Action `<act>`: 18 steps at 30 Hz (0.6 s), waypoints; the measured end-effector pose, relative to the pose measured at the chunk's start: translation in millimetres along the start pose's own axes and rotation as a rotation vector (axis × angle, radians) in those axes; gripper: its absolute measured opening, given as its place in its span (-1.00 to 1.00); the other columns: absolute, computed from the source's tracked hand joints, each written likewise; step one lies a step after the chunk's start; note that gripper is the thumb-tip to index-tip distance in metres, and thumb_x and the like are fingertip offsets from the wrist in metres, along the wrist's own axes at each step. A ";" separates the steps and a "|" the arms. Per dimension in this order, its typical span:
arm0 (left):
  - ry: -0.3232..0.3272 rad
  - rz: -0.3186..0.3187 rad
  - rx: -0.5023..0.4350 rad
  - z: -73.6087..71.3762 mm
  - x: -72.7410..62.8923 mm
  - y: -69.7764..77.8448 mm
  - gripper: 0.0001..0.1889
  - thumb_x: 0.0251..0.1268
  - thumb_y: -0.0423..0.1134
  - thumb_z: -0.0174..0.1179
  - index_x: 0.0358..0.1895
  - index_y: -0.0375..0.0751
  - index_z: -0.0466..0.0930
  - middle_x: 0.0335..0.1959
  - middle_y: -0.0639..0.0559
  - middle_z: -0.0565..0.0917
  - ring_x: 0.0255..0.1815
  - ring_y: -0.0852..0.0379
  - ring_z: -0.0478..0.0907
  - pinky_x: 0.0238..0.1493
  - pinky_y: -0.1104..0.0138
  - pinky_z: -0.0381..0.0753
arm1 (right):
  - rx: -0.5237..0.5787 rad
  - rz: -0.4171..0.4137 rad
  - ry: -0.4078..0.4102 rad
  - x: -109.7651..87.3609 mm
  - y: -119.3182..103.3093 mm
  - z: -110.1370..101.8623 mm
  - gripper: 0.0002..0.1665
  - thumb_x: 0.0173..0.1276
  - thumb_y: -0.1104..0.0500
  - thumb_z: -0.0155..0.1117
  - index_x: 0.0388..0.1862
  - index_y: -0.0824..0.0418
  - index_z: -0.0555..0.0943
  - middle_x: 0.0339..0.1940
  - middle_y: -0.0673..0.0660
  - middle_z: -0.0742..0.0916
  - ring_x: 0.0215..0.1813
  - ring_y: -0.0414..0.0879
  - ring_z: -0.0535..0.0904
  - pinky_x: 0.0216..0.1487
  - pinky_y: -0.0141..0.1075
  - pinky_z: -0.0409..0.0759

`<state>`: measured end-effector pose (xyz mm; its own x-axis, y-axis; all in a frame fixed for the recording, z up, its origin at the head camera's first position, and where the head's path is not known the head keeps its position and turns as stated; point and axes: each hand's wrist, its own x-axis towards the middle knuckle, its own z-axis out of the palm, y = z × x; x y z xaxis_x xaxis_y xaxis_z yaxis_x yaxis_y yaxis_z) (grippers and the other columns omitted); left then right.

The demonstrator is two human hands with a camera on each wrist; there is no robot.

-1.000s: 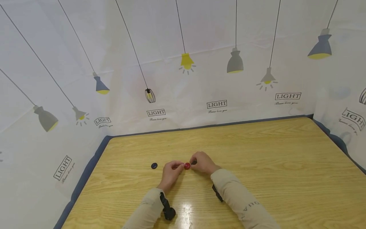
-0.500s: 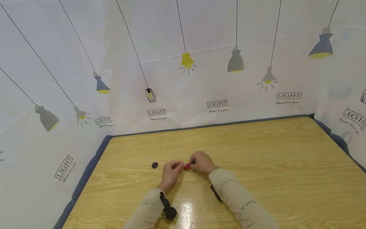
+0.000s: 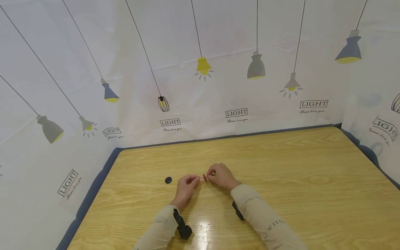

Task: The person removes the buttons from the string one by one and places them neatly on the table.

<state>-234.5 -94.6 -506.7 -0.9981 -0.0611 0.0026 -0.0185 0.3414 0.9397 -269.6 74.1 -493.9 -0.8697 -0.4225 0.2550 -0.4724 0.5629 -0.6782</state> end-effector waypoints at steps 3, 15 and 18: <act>-0.013 0.015 -0.011 -0.2 0.2 0.6 -0.80 0.15 -0.22 0.17 -0.29 -0.30 0.60 -0.36 -0.01 0.61 -0.33 0.17 0.50 -0.29 0.37 0.47 | 0.039 -0.030 0.016 -1.7 1.0 0.1 -0.95 0.09 0.32 0.26 -0.51 0.20 0.62 -0.49 -0.03 0.64 -0.38 -0.18 0.51 -0.25 -0.29 0.48; -0.008 0.066 -0.063 6.3 2.0 5.7 -0.78 0.13 -0.24 0.17 -0.29 -0.37 0.59 -0.39 -0.08 0.62 -0.36 0.17 0.52 -0.33 0.41 0.48 | 0.067 -0.011 0.010 -5.7 3.4 1.3 -0.96 0.15 0.32 0.20 -0.44 0.24 0.60 -0.49 -0.04 0.65 -0.39 -0.20 0.51 -0.33 -0.35 0.47; -0.004 0.061 -0.069 7.5 1.5 8.9 -0.79 0.15 -0.24 0.16 -0.28 -0.37 0.58 -0.41 -0.06 0.61 -0.38 0.17 0.52 -0.34 0.42 0.48 | 0.071 -0.012 -0.002 -6.2 3.1 0.6 -0.92 0.13 0.35 0.20 -0.40 0.22 0.62 -0.46 -0.01 0.67 -0.35 -0.17 0.54 -0.30 -0.32 0.49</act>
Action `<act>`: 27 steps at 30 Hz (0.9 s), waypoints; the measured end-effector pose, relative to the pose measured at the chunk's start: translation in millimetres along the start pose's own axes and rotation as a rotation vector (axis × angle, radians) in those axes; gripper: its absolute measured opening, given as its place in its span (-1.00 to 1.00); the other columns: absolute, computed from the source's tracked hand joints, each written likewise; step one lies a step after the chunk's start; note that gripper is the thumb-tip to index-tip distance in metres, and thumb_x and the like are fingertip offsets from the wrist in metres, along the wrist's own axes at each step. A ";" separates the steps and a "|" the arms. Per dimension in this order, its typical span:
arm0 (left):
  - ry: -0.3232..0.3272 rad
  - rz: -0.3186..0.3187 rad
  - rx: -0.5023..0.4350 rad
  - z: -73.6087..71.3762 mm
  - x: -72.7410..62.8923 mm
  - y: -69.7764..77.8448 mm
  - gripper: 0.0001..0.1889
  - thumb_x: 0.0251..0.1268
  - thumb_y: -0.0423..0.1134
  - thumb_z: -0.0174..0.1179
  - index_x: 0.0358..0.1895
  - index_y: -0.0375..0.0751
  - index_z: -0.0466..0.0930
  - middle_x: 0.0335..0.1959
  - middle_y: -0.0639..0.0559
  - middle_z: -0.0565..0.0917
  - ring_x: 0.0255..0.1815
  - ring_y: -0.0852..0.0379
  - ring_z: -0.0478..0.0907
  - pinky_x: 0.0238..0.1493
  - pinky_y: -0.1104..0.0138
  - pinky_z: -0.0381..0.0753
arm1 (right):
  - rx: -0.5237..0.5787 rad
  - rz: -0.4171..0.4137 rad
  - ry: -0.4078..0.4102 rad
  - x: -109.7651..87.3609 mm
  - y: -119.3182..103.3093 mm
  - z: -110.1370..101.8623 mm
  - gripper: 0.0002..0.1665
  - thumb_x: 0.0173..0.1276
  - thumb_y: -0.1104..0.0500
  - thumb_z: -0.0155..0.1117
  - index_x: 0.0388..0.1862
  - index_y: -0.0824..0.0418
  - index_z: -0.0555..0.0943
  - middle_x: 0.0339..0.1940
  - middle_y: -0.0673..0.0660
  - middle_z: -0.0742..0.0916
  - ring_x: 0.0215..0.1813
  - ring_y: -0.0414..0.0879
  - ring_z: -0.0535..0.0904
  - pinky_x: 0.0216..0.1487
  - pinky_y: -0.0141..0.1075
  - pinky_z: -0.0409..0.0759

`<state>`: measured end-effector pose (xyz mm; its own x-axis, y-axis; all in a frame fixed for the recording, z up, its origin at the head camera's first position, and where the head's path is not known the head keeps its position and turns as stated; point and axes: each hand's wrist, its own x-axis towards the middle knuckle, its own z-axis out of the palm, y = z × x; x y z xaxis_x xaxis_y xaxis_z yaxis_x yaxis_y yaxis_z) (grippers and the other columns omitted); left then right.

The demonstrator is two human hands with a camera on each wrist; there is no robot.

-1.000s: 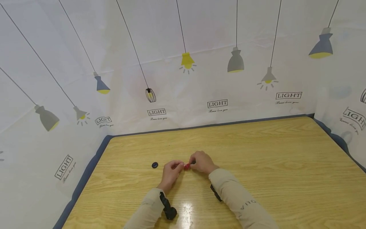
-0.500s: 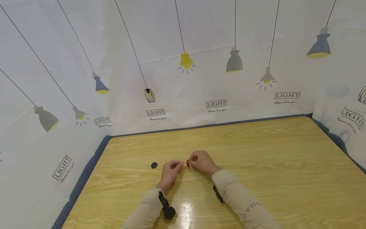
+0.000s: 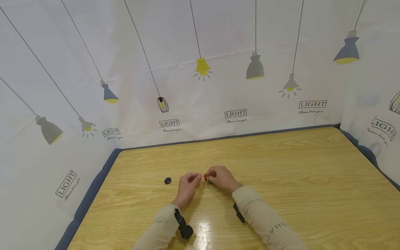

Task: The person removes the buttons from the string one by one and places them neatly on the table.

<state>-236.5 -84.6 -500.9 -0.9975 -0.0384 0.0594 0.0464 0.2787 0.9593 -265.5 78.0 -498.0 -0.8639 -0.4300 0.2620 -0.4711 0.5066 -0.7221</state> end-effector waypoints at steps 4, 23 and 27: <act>-0.001 -0.012 -0.018 0.2 -0.7 1.0 -0.79 0.18 -0.24 0.14 -0.26 -0.35 0.57 -0.38 -0.05 0.61 -0.35 0.15 0.53 -0.34 0.39 0.50 | 0.005 -0.010 -0.016 0.0 -1.0 -0.5 -0.91 0.13 0.35 0.21 -0.40 0.23 0.64 -0.43 0.02 0.68 -0.33 -0.15 0.55 -0.28 -0.30 0.50; -0.113 0.078 -0.048 0.5 -5.3 -0.1 -0.72 0.11 -0.38 0.18 -0.13 -0.51 0.50 -0.20 -0.27 0.58 -0.14 -0.08 0.53 -0.12 0.29 0.49 | 0.030 0.008 -0.010 -1.7 -3.5 -6.4 -0.92 0.20 0.28 0.19 -0.40 0.21 0.63 -0.45 -0.01 0.67 -0.35 -0.17 0.54 -0.34 -0.36 0.48; -0.155 0.108 -0.046 1.1 -14.7 18.4 -0.68 0.09 -0.48 0.16 -0.08 -0.60 0.42 -0.13 -0.40 0.51 -0.08 -0.24 0.47 -0.08 0.15 0.47 | 0.059 0.010 -0.009 -2.7 -6.0 -8.4 -0.91 0.22 0.29 0.16 -0.39 0.23 0.63 -0.43 0.01 0.67 -0.32 -0.14 0.55 -0.30 -0.31 0.50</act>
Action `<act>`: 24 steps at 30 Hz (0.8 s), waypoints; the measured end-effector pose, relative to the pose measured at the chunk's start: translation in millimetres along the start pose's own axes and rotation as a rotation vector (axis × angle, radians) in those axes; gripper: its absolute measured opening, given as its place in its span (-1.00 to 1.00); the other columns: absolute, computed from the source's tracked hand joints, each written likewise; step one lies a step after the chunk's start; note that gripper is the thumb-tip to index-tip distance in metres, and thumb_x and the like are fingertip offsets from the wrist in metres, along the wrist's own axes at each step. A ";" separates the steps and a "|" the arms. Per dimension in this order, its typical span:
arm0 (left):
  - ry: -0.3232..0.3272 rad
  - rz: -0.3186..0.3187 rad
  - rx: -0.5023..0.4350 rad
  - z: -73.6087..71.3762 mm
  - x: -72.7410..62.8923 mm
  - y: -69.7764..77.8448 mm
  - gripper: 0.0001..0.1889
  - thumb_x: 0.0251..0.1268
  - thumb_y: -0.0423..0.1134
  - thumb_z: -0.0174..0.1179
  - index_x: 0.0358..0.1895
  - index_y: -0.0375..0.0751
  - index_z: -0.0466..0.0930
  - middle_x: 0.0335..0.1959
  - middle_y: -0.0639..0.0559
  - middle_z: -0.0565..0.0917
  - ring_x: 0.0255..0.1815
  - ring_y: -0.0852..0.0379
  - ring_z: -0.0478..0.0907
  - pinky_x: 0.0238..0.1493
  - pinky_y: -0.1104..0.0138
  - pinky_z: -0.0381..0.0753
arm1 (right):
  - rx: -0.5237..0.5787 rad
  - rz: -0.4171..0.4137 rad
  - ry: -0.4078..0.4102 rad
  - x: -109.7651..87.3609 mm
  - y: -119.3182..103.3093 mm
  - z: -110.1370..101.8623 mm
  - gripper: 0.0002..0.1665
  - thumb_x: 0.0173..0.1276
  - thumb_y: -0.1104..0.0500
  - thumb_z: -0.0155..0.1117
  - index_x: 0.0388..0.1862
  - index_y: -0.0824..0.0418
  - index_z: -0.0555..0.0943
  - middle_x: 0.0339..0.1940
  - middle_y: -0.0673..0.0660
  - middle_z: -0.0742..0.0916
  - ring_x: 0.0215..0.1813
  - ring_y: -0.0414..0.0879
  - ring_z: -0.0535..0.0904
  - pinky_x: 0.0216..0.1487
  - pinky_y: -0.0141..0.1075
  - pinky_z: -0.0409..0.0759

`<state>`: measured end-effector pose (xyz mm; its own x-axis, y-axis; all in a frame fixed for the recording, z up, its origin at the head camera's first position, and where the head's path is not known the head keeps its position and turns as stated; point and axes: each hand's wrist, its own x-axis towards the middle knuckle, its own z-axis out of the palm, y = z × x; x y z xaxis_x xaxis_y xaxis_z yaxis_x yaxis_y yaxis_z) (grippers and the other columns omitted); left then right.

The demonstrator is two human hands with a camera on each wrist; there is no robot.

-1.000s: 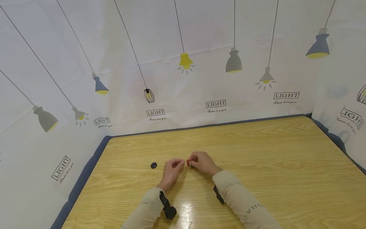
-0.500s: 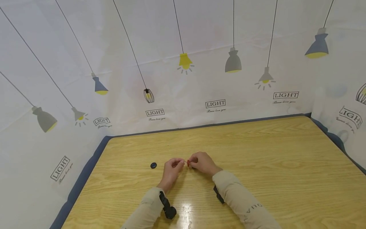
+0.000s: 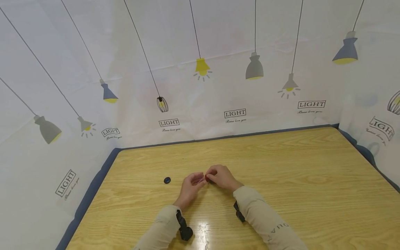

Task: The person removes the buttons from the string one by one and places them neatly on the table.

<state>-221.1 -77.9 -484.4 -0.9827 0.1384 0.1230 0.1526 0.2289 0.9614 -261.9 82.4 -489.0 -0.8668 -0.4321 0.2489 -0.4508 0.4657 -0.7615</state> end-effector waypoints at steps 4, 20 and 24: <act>-0.021 0.015 0.044 3.8 -2.7 11.8 -0.66 0.07 -0.52 0.15 -0.05 -0.59 0.41 -0.13 -0.41 0.51 -0.11 -0.27 0.47 -0.12 0.12 0.48 | 0.035 0.020 0.005 -1.1 -0.9 -1.1 -0.90 0.23 0.30 0.15 -0.37 0.26 0.62 -0.42 0.04 0.67 -0.32 -0.12 0.55 -0.29 -0.29 0.51; 0.036 0.031 0.017 2.4 2.8 4.9 -0.72 0.05 -0.50 0.18 -0.14 -0.58 0.46 -0.23 -0.37 0.55 -0.24 -0.24 0.52 -0.24 0.25 0.54 | 0.055 0.051 0.025 -5.0 -2.3 -5.6 -0.90 0.23 0.29 0.15 -0.37 0.28 0.61 -0.41 0.07 0.66 -0.33 -0.08 0.54 -0.29 -0.27 0.50; 0.024 0.009 0.030 -4.8 8.7 -10.7 -0.69 0.05 -0.44 0.21 -0.11 -0.53 0.47 -0.22 -0.29 0.57 -0.23 -0.16 0.54 -0.22 0.28 0.53 | 0.053 0.057 0.027 -6.4 0.1 -6.9 -0.91 0.22 0.30 0.15 -0.37 0.29 0.60 -0.41 0.07 0.65 -0.32 -0.08 0.54 -0.28 -0.26 0.50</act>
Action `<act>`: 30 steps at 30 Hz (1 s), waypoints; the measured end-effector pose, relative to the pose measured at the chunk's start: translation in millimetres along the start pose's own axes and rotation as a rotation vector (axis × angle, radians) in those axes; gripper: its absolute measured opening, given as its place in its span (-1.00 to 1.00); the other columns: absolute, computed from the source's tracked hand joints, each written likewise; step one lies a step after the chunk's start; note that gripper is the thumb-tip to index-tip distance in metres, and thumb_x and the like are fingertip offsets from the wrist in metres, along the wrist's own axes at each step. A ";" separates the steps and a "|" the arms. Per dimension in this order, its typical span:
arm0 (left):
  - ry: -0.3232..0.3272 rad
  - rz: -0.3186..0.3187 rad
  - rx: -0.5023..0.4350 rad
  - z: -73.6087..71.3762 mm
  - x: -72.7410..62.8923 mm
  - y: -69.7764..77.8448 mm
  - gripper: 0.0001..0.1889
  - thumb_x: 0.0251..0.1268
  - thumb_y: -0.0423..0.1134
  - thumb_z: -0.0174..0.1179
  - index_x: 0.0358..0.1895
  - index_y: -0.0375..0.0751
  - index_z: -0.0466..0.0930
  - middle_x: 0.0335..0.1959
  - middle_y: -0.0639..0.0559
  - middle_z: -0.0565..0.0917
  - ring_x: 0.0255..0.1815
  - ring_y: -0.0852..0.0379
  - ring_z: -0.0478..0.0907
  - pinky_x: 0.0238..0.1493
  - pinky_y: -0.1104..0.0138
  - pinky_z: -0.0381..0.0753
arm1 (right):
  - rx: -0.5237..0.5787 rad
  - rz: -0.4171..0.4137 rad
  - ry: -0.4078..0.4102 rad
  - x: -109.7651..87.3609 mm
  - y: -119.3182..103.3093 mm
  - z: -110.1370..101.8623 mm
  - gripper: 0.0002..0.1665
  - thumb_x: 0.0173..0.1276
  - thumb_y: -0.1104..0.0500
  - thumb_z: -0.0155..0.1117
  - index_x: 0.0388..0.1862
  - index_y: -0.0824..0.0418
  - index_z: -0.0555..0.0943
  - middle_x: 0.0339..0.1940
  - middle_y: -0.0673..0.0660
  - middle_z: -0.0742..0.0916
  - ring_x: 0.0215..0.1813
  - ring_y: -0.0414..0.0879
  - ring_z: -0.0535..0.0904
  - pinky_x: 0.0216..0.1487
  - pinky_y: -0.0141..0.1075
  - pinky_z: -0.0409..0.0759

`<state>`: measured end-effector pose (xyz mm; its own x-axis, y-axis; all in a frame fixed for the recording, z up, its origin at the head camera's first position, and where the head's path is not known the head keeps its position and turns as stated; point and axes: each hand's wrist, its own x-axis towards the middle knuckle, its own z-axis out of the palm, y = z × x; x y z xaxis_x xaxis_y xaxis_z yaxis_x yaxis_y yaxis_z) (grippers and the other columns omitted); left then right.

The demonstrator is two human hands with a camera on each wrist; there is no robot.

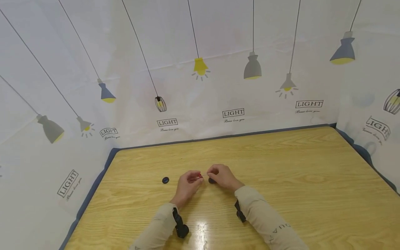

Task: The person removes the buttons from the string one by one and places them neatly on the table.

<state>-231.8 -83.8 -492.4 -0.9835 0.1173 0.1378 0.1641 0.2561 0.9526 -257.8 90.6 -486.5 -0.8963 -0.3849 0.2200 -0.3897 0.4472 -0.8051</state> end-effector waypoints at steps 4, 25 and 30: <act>-0.019 -0.014 0.034 -7.2 2.6 -10.4 -0.66 0.06 -0.34 0.24 -0.09 -0.43 0.49 -0.22 -0.17 0.59 -0.23 -0.01 0.55 -0.20 0.36 0.51 | -0.007 0.006 0.001 -0.3 1.4 -1.6 -0.91 0.22 0.31 0.15 -0.37 0.30 0.60 -0.40 0.07 0.65 -0.31 -0.07 0.54 -0.27 -0.25 0.51; -0.054 0.012 0.185 -52.0 -13.5 -11.1 -0.70 0.08 -0.34 0.22 -0.10 -0.40 0.50 -0.24 -0.11 0.57 -0.27 0.04 0.51 -0.24 0.37 0.51 | -0.057 -0.019 -0.029 -8.5 10.0 -12.2 -0.94 0.21 0.30 0.17 -0.42 0.27 0.59 -0.45 0.03 0.65 -0.34 -0.13 0.53 -0.25 -0.26 0.50; -0.049 0.015 0.245 -63.0 -12.1 -13.1 -0.71 0.09 -0.33 0.22 -0.11 -0.37 0.51 -0.22 -0.08 0.57 -0.24 0.05 0.49 -0.22 0.32 0.50 | -0.052 -0.023 -0.057 -10.7 12.5 -13.7 -0.95 0.21 0.31 0.17 -0.41 0.28 0.58 -0.45 0.03 0.65 -0.35 -0.16 0.51 -0.30 -0.33 0.47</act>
<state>-226.9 -149.0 -489.4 -0.9769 0.1676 0.1330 0.1985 0.4780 0.8556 -256.0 111.3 -491.4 -0.8742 -0.4401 0.2053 -0.4217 0.4782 -0.7704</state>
